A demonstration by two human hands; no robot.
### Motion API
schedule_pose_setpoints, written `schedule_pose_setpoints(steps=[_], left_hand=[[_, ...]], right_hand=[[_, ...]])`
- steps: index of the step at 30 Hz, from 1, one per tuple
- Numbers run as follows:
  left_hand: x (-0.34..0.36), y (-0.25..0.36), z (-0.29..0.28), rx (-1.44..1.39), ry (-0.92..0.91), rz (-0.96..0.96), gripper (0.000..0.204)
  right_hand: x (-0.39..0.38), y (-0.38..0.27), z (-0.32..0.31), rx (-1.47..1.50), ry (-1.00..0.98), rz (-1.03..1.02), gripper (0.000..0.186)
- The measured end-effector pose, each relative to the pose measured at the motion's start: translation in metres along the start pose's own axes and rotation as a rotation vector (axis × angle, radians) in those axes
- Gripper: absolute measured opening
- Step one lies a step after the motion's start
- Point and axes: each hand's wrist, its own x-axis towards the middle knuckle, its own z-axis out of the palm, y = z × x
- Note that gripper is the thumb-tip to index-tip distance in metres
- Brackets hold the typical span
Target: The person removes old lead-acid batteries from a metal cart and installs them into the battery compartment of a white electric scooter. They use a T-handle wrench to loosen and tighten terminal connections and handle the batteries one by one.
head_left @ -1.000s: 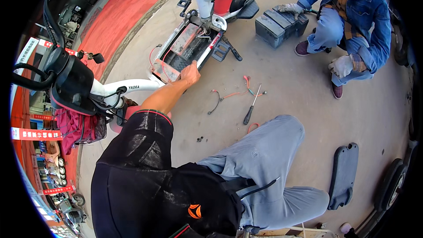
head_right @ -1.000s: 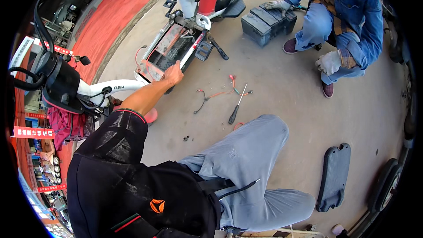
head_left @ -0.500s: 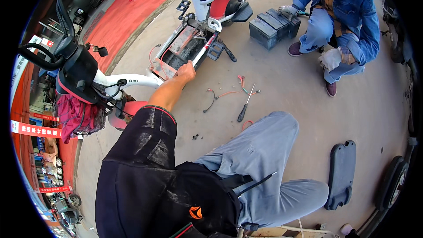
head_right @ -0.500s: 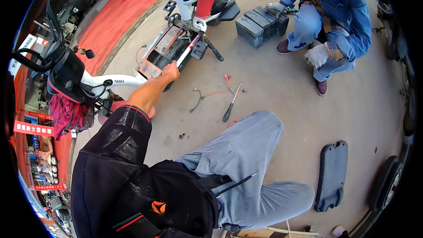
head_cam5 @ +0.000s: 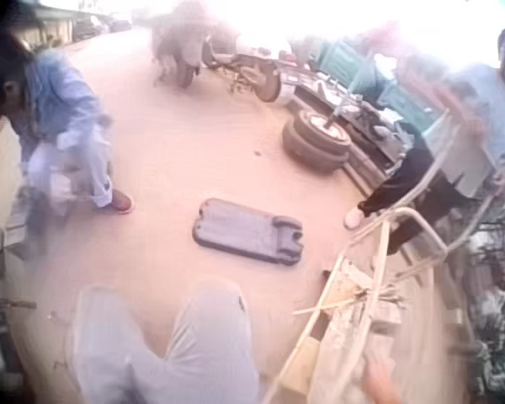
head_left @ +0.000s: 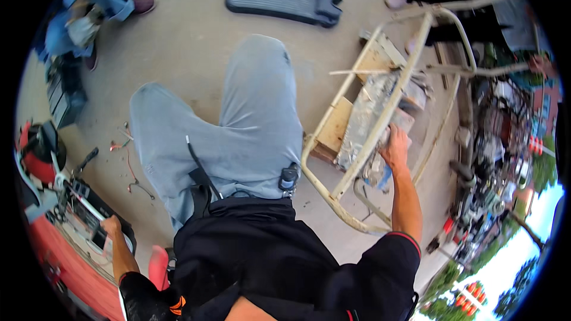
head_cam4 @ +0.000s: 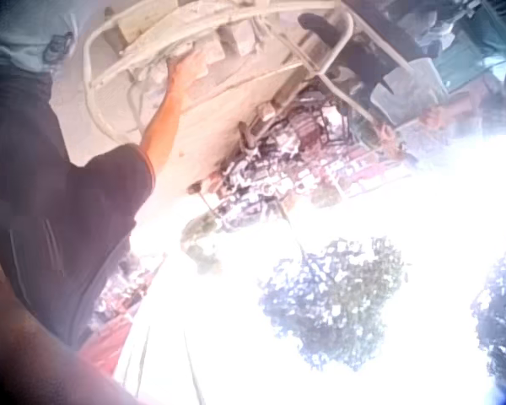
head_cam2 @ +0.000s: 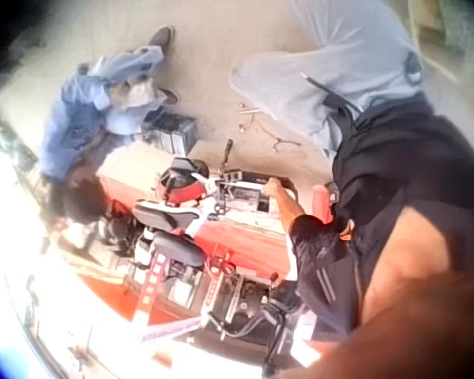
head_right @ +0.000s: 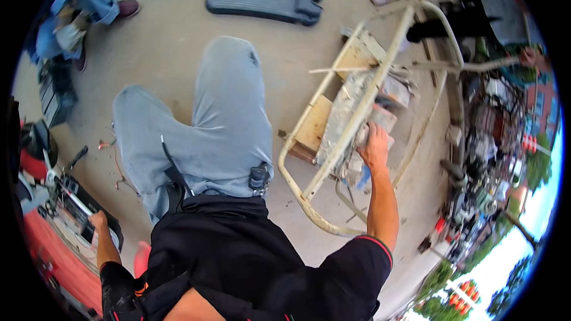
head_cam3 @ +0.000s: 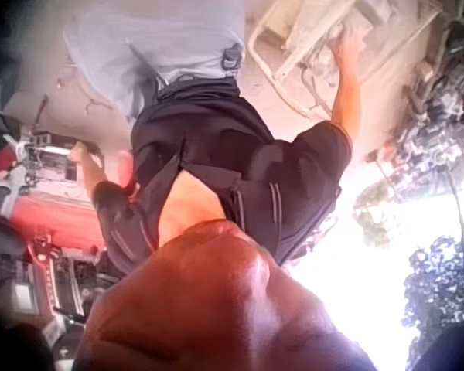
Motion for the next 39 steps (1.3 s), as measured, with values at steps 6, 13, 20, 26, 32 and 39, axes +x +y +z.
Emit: schedule_pose_setpoints(steps=[6,13,20,26,32,39], left_hand=[[0.012,0.034,-0.009,0.122,-0.119,0.041,0.068],[0.013,0.035,-0.026,0.143,-0.152,0.025,0.064],[0.006,0.036,-0.031,0.161,-0.176,0.006,0.062],[0.003,0.041,-0.037,0.218,-0.124,0.065,0.057],[0.022,0.077,-0.037,1.589,-0.716,0.706,0.047],[0.015,0.069,-0.02,1.462,-0.389,0.526,0.039]], right_hand=[[-0.04,0.008,0.0,-0.033,0.032,0.09,0.088],[-0.035,-0.003,0.014,-0.007,0.073,0.045,0.082],[-0.022,-0.003,0.006,-0.069,-0.025,0.068,0.077],[-0.039,-0.013,-0.015,-0.078,-0.168,0.114,0.082],[-0.063,-0.047,0.0,0.087,-0.222,0.264,0.094],[-0.071,-0.037,0.001,0.142,-0.172,0.283,0.105]])
